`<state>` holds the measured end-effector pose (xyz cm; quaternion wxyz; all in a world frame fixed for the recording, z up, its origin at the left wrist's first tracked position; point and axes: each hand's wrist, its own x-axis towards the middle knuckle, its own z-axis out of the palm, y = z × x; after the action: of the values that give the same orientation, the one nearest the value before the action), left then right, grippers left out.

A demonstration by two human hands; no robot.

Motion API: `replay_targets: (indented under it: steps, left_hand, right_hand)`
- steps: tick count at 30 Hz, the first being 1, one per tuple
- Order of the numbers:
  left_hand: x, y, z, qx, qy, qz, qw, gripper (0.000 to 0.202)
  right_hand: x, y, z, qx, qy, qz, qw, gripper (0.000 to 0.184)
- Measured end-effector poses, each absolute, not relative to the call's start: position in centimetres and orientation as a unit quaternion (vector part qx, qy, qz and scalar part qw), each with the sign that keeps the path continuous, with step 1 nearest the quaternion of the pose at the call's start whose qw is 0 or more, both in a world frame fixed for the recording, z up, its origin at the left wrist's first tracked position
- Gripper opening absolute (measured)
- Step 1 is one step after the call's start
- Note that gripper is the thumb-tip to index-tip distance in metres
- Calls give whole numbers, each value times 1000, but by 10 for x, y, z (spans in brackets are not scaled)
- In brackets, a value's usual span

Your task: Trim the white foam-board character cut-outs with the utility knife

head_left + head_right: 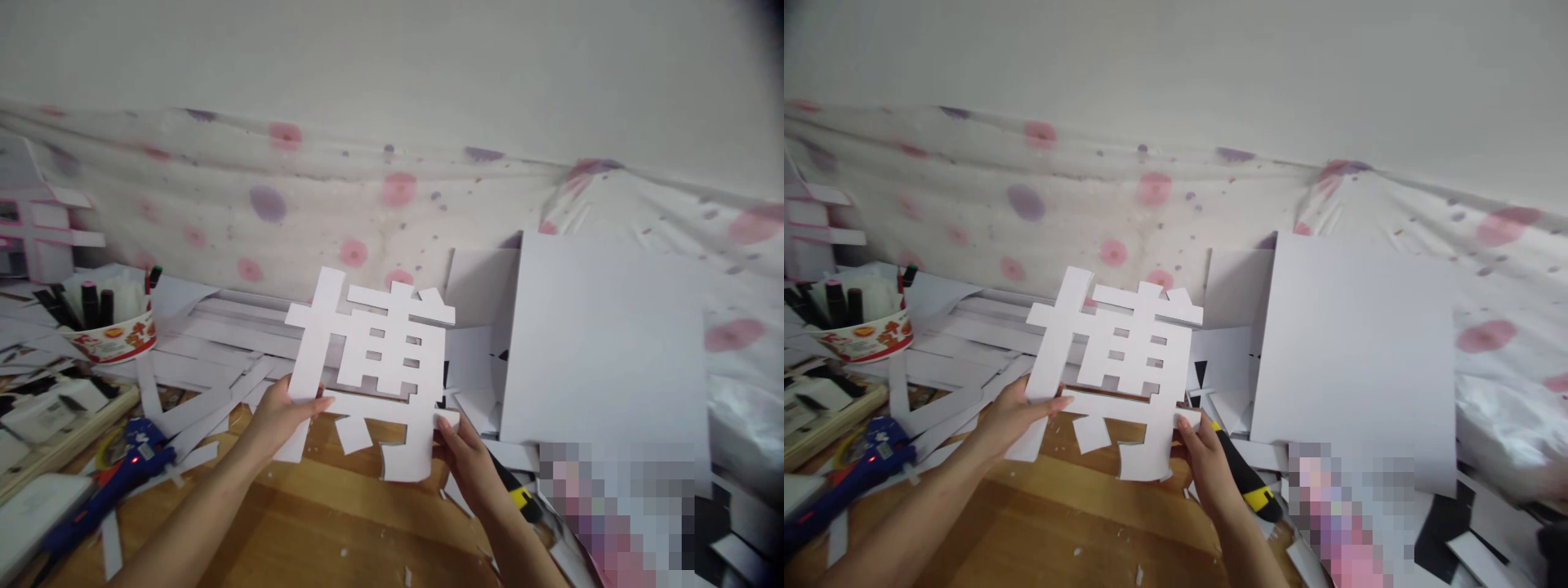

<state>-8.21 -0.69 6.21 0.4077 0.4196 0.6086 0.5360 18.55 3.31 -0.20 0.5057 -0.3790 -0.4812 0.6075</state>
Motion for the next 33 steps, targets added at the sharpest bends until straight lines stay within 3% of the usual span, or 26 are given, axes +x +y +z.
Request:
replay_targets:
  steps: [14,33]
  left_hand:
    - [-81,-7,65,413,641,530,372,34]
    - [-99,2,61,273,506,653,493,40]
  right_hand:
    - [185,30,5,-386,-509,568,519,31]
    - [175,24,3,-394,-564,530,496,36]
